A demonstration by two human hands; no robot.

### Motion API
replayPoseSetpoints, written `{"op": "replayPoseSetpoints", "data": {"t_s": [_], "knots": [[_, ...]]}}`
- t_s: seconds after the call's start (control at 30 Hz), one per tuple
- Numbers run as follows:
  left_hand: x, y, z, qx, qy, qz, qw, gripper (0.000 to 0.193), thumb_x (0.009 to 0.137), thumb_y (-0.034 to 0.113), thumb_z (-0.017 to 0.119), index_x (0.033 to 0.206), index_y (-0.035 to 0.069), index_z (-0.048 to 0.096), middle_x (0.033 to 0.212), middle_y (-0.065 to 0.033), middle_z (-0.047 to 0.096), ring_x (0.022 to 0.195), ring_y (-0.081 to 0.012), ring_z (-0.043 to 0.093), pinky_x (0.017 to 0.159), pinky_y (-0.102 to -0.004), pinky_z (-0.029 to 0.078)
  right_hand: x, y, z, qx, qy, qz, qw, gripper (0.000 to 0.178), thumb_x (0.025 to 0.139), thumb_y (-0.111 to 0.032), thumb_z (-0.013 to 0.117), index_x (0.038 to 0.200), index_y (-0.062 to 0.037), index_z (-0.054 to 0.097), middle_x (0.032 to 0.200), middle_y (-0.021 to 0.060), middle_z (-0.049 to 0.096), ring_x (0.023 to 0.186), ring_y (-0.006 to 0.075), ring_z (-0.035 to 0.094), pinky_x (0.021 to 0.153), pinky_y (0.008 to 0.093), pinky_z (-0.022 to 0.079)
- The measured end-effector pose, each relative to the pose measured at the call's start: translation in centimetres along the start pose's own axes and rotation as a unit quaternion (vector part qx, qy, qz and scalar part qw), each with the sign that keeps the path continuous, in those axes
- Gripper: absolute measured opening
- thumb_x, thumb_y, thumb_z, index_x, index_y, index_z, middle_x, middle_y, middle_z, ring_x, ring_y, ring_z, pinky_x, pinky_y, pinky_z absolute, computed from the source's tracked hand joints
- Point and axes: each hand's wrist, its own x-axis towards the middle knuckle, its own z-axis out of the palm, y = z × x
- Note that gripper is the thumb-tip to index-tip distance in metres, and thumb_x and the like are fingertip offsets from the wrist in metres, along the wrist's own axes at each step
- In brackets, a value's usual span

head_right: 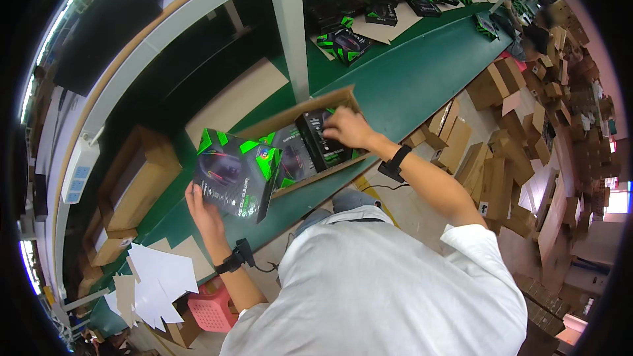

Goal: Packing boxed electronic products into a larger shipping container on a factory floor.

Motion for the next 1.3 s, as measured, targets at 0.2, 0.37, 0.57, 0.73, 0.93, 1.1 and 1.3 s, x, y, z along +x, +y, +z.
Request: {"op": "replayPoseSetpoints", "data": {"t_s": [0.2,0.37,0.57,0.73,0.93,1.1,1.3], "knots": [[0.0,-0.5,1.1,0.009,0.015,-0.014,1.0,0.029,0.094,0.019,0.055,0.119,0.005,0.047,0.105,-0.005,0.055,0.092,-0.013,0.056,0.078,-0.0301,0.05,1.1,4.8,5.4,0.202,-0.023,0.235,0.95,0.117,0.058,-0.059,0.081,0.137,0.0071,0.027,0.132,0.0271,0.04,0.128,0.0347,0.036,0.105,0.0385,0.033],[0.4,-1.2,1.6,0.017,-0.007,-0.017,1.0,0.03,0.094,0.019,0.055,0.119,0.005,0.046,0.107,-0.0057,0.055,0.093,-0.0144,0.058,0.077,-0.0316,0.052,1.7,6.6,4.3,0.295,-0.165,0.318,0.886,0.132,0.052,-0.063,0.083,0.141,0.0093,0.017,0.14,0.0231,0.036,0.133,0.0331,0.032,0.109,0.0397,0.026],[0.0,-1.1,2.4,0.023,0.021,-0.012,0.999,0.03,0.094,0.019,0.056,0.119,0.005,0.047,0.107,-0.0057,0.056,0.094,-0.014,0.058,0.077,-0.031,0.052,0.4,3.4,2.3,0.524,-0.173,0.302,0.777,0.091,0.069,-0.051,0.079,0.135,-0.0013,0.039,0.128,0.0127,0.051,0.125,0.0257,0.042,0.104,0.0344,0.032],[0.3,-1.2,2.6,0.004,0.009,-0.03,1.0,0.032,0.094,0.017,0.056,0.121,0.003,0.046,0.108,-0.0063,0.056,0.096,-0.0135,0.056,0.085,-0.0293,0.047,0.3,3.2,3.4,0.563,-0.159,0.267,0.766,0.09,0.075,-0.043,0.077,0.143,-0.012,0.026,0.13,0.0145,0.046,0.123,0.0251,0.041,0.098,0.0433,0.037],[1.5,-3.0,1.8,0.01,0.024,-0.039,0.999,0.03,0.094,0.017,0.054,0.12,0.003,0.048,0.108,-0.0068,0.057,0.097,-0.0138,0.057,0.085,-0.0288,0.047,1.0,3.4,3.2,0.566,-0.141,0.237,0.777,0.086,0.082,-0.039,0.07,0.144,-0.01,0.019,0.128,0.0137,0.048,0.119,0.0243,0.045,0.094,0.0395,0.04],[1.3,-2.8,1.1,0.014,0.05,-0.028,0.998,0.03,0.094,0.017,0.055,0.12,0.003,0.048,0.107,-0.007,0.057,0.093,-0.0143,0.058,0.081,-0.0292,0.049,-4.1,5.3,-0.8,0.531,-0.024,0.206,0.822,0.068,0.093,-0.028,0.059,0.145,-0.0015,0.024,0.134,0.0135,0.046,0.12,0.0194,0.047,0.1,0.0318,0.038],[1.4,-2.8,1.4,0.013,0.037,-0.027,0.999,0.032,0.093,0.018,0.056,0.12,0.002,0.049,0.108,-0.0076,0.056,0.093,-0.0142,0.058,0.08,-0.0285,0.049,-4.0,7.0,-1.4,0.376,0.068,0.242,0.892,0.06,0.093,-0.027,0.057,0.138,0.0047,0.033,0.128,0.0189,0.053,0.115,0.0241,0.053,0.097,0.0333,0.041]]}}
